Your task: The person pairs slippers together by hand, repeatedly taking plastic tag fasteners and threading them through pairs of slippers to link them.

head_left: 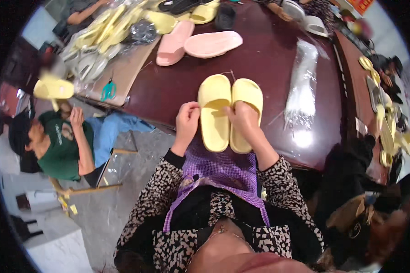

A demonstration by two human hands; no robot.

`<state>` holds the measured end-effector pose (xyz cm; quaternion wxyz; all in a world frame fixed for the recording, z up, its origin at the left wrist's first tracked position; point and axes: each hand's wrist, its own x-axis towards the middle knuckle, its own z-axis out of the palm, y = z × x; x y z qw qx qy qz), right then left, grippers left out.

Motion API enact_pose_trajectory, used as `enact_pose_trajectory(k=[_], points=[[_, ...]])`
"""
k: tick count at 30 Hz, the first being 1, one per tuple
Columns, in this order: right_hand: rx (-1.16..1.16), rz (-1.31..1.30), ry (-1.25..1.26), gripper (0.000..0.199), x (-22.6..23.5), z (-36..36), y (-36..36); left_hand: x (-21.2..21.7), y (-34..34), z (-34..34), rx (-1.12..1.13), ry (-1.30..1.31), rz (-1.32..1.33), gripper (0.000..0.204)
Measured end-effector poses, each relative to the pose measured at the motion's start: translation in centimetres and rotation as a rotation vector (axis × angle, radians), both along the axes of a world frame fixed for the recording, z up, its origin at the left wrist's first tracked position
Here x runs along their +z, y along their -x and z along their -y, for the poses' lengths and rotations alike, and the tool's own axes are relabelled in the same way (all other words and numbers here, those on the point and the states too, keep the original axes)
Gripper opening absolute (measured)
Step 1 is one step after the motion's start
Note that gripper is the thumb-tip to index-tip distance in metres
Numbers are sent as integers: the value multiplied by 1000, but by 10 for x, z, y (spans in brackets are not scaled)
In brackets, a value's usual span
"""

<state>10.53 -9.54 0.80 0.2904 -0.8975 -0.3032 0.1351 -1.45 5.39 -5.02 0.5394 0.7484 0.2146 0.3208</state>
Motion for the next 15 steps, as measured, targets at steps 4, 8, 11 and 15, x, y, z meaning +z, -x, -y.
enact_pose_trajectory(k=[4,8,11,15], points=[[-43,54,-33,28,-18,6,-17,4,-8,-1,-33,43,-58,15],[-75,220,-151,28,-13,27,-27,2,-6,8,-130,251,6,17],[-105,190,31,24,15,41,-55,0,-11,12,-113,234,-14,18],[71,477,160,19,25,72,-122,-9,-13,10,-125,293,17,18]])
